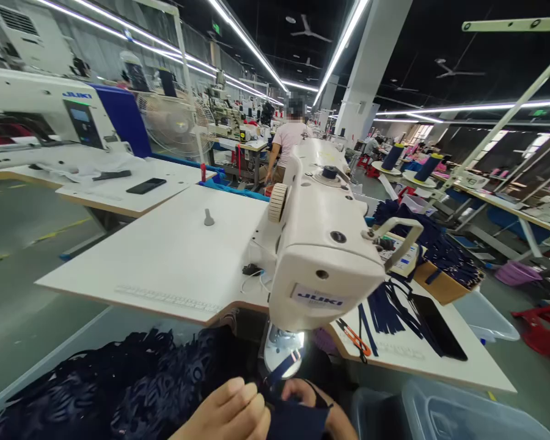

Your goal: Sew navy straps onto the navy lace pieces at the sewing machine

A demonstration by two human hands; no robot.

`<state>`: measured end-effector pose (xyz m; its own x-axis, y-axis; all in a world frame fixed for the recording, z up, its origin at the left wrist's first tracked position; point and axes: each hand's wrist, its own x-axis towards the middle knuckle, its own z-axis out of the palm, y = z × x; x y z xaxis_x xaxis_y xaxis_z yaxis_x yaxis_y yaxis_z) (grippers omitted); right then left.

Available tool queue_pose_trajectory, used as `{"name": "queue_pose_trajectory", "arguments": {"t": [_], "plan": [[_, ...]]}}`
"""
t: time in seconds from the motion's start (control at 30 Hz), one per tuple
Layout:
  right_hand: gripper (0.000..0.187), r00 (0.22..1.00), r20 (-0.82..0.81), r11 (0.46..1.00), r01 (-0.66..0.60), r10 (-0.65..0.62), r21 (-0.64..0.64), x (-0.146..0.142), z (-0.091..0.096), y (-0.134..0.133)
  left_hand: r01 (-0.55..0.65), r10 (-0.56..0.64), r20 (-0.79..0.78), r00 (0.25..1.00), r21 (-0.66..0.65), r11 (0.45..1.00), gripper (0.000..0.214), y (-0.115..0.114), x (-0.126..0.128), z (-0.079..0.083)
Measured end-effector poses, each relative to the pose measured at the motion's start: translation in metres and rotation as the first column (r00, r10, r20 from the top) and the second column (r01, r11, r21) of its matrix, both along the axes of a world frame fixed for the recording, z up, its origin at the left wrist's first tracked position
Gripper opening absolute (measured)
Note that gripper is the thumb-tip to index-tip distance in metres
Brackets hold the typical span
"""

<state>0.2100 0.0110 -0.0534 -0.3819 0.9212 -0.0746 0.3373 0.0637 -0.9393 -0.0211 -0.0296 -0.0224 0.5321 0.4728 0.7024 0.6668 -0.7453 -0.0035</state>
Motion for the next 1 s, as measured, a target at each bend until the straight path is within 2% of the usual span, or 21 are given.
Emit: {"name": "queue_pose_trajectory", "arguments": {"t": [0.07, 0.1, 0.17, 0.23, 0.27, 0.37, 0.4, 0.5, 0.57, 0.63, 0.7, 0.73, 0.8, 0.83, 0.9, 1.0], "plan": [[0.044, 0.993, -0.039, 0.983, -0.113, 0.108, -0.148, 0.025, 0.002, 0.000, -0.059, 0.058, -0.041, 0.997, -0.020, 0.998, 0.031, 0.002, -0.022, -0.018], [0.051, 0.992, -0.065, 0.964, -0.123, 0.111, -0.235, 0.037, 0.003, 0.000, -0.104, 0.101, -0.053, 0.993, -0.056, 0.993, 0.032, 0.005, -0.031, -0.025], [0.058, 0.996, -0.088, 0.926, -0.027, -0.007, -0.377, 0.058, 0.005, -0.003, -0.207, 0.197, -0.073, 0.978, -0.161, 0.965, 0.032, 0.011, -0.041, -0.033], [0.062, 0.981, -0.053, 0.899, 0.151, -0.189, -0.411, 0.066, 0.005, -0.007, -0.246, 0.231, -0.086, 0.969, -0.276, 0.929, 0.019, 0.013, -0.036, -0.035], [0.063, 0.966, -0.027, 0.890, 0.228, -0.259, -0.394, 0.064, 0.005, -0.008, -0.227, 0.209, -0.088, 0.974, -0.329, 0.917, 0.015, 0.012, -0.027, -0.034], [0.063, 0.927, 0.004, 0.878, 0.357, -0.375, -0.318, 0.042, 0.005, -0.009, -0.083, 0.051, -0.081, 0.995, -0.455, 0.887, 0.055, 0.009, 0.011, -0.029], [0.063, 0.919, -0.004, 0.880, 0.376, -0.394, -0.290, 0.032, 0.005, -0.009, -0.049, 0.013, -0.078, 0.997, -0.481, 0.875, 0.052, 0.009, 0.024, -0.028], [0.061, 0.909, 0.008, 0.894, 0.411, -0.416, -0.176, 0.005, 0.005, -0.008, -0.064, 0.010, -0.102, 0.995, -0.533, 0.844, 0.018, 0.012, 0.049, -0.033], [0.060, 0.929, 0.035, 0.927, 0.370, -0.369, -0.059, -0.004, 0.004, -0.008, -0.117, 0.047, -0.138, 0.989, -0.553, 0.825, 0.017, 0.013, 0.053, -0.040], [0.059, 0.969, 0.076, 0.971, 0.233, -0.237, 0.052, -0.006, 0.000, -0.006, -0.163, 0.073, -0.177, 0.981, -0.573, 0.803, 0.017, 0.013, 0.051, -0.046], [0.054, 0.971, 0.209, 0.987, 0.084, -0.111, 0.137, -0.005, -0.004, -0.003, -0.194, 0.080, -0.212, 0.974, -0.597, 0.779, 0.014, 0.010, 0.049, -0.050], [0.051, 0.950, 0.298, 0.984, 0.045, -0.095, 0.171, -0.005, -0.005, 0.000, -0.204, 0.079, -0.226, 0.971, -0.610, 0.766, 0.014, 0.009, 0.049, -0.050], [0.046, 0.898, 0.413, 0.970, 0.056, -0.152, 0.235, -0.004, -0.002, 0.005, -0.217, 0.081, -0.236, 0.968, -0.634, 0.743, 0.015, 0.007, 0.049, -0.048], [0.046, 0.894, 0.402, 0.962, 0.096, -0.197, 0.257, -0.005, 0.002, 0.006, -0.221, 0.087, -0.233, 0.969, -0.644, 0.733, 0.016, 0.008, 0.049, -0.046], [0.049, 0.937, 0.254, 0.958, 0.187, -0.241, 0.220, -0.009, 0.014, 0.008, -0.220, 0.096, -0.219, 0.971, -0.664, 0.715, 0.026, 0.011, 0.051, -0.042], [0.051, 0.976, -0.080, 0.979, 0.205, -0.203, 0.013, -0.017, 0.026, 0.005, -0.219, 0.080, -0.225, 0.971, -0.702, 0.678, 0.029, 0.018, 0.055, -0.041]]}}
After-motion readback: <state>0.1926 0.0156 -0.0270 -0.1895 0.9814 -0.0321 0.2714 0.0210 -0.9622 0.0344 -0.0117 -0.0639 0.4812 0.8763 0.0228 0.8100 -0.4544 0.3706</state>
